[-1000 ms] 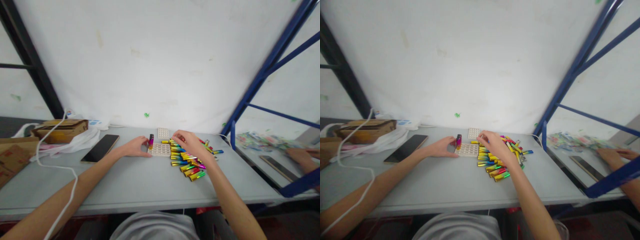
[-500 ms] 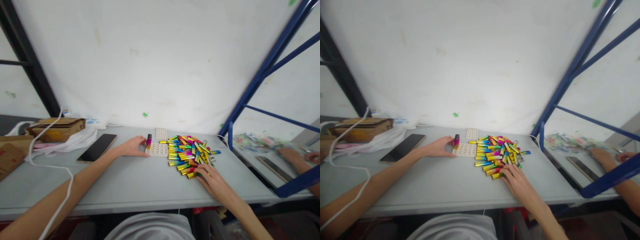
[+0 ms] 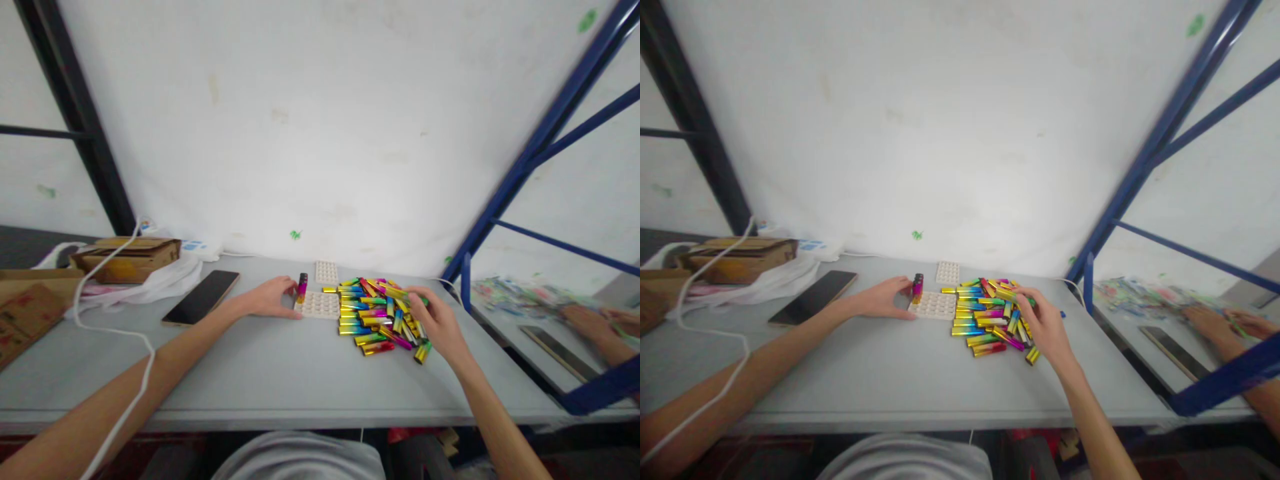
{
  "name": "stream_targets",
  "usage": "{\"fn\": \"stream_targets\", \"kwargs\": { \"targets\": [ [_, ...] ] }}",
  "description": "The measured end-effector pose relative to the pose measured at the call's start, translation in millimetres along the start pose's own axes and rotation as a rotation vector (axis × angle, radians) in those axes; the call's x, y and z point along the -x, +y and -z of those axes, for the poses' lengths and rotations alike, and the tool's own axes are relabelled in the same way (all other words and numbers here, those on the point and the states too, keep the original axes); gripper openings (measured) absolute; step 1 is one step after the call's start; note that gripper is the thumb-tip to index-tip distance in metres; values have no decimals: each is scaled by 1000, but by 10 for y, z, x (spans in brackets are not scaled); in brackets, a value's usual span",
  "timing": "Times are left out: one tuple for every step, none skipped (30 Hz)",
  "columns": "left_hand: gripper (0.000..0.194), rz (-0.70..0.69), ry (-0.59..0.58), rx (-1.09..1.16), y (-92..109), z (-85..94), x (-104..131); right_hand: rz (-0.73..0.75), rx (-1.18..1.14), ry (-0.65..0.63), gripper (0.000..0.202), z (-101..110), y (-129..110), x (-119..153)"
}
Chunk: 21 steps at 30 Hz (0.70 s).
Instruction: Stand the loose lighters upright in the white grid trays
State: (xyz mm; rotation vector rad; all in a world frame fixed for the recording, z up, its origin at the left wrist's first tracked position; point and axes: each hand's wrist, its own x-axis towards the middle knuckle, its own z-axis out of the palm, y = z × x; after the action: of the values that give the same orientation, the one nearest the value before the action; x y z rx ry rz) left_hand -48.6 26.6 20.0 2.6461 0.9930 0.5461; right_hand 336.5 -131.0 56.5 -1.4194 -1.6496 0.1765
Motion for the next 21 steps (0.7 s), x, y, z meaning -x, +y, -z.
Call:
{"fn": "stream_targets", "kwargs": {
  "targets": [
    [62,3,1,-6,6,4,3,-18,-107,17,44,-77,-89,-154],
    [63,7,-2,-10,13,9,6,-30,-213,22,45,-179,-175,-308],
    [64,12,-8,-12,19,14,9,-45,-301,10,46,-301,-255,-455],
    [65,15,-16,-12,23,18,12,-61,-375,18,49,-438,-329,-589],
    [66,17,-23,-12,24,20,14,-80,-445,24,52,-584,-396,-703],
    [67,19,-30,-14,22,20,15,-92,-511,12,52,-731,-456,-791],
    [68,19,-34,-18,18,18,16,-99,-577,-21,53,-874,-509,-850],
    [67,17,-35,-24,11,15,15,-101,-647,-65,52,-1007,-554,-877],
    [67,12,-37,-30,3,11,14,-103,-716,-117,51,-1124,-591,-874],
    [67,6,-37,-36,-5,6,14,-101,-766,-178,49,-1225,-619,-848],
    [67,1,-36,-42,-11,2,13,-94,-792,-234,48,-1308,-639,-805],
    [67,-3,-34,-45,-16,-2,13,-89,-812,-277,47,-1374,-652,-753],
    [67,-4,-30,-47,-18,-4,14,-93,-824,-307,47,-1424,-658,-701],
    [67,-4,-28,-48,-16,-5,14,-111,-838,-325,48,-1461,-660,-657],
    [67,-3,-27,-46,-13,-4,15,-150,-856,-335,49,-1488,-658,-624],
    [67,-1,-28,-42,-8,-1,14,-206,-876,-349,51,-1508,-654,-603],
    [67,0,-33,-37,-3,2,13,-270,-891,-365,54,-1524,-649,-594],
    [67,0,-39,-31,2,5,11,-328,-894,-381,59,-1539,-643,-593],
    [67,0,-44,-26,5,7,8,-367,-877,-386,63,-1554,-637,-597],
    [67,2,-47,-21,6,8,5,-367,-824,-366,66,-1573,-631,-600],
    [68,4,-47,-17,5,8,1,-353,-757,-337,66,-1594,-626,-601]
  ]
}}
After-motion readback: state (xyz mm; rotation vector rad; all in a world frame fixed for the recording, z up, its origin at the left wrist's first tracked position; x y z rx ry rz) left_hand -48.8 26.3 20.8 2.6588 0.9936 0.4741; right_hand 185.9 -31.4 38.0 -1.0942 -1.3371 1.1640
